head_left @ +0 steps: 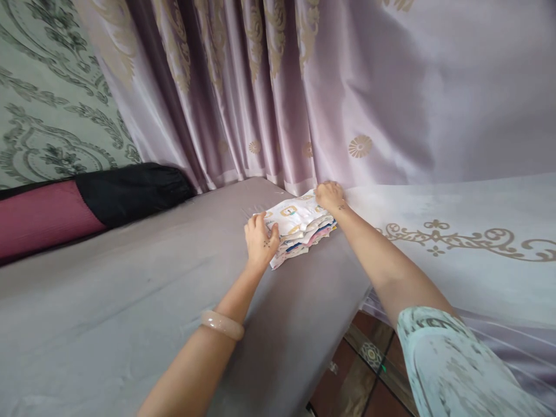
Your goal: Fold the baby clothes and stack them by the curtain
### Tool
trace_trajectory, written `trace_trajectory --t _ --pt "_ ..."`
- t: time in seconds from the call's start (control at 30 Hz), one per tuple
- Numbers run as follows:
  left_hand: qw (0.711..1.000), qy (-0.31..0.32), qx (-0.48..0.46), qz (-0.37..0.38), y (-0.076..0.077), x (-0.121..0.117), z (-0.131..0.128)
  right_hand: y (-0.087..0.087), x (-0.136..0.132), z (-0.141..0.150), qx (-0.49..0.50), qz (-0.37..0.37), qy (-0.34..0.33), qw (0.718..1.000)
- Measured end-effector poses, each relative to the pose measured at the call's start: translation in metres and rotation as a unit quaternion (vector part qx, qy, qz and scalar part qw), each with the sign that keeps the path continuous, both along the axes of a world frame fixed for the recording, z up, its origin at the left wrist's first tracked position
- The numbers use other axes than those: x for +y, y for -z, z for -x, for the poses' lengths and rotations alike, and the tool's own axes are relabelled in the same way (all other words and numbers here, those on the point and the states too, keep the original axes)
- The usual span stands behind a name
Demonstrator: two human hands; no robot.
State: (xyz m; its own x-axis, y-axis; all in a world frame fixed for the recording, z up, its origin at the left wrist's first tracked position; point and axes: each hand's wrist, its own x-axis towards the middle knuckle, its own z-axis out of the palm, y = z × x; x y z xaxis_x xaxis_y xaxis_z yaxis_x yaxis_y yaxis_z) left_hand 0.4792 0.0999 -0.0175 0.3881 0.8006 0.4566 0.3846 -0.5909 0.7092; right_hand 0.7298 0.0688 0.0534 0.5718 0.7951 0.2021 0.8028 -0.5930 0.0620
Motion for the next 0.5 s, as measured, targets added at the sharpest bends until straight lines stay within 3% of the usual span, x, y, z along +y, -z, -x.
trace_trajectory --t 0.07,0.13,0.33,0.5 --pt "0.995 0.039 0.042 -0.081 0.005 -0.001 -0.003 0.002 0.002 0.005 0.059 0.025 -0.051 0.997" --pt "0.988 0.073 0.095 -0.101 0.012 -0.002 -0.006 0.009 0.002 0.007 0.107 0.051 -0.072 0.99" --pt "0.976 0.111 0.187 -0.03 0.023 -0.003 -0.004 0.033 -0.005 0.001 0.148 0.035 -0.051 0.987" --pt "0.973 0.121 0.194 0.03 0.014 -0.003 0.001 0.029 -0.006 0.003 0.162 0.039 -0.039 0.985"
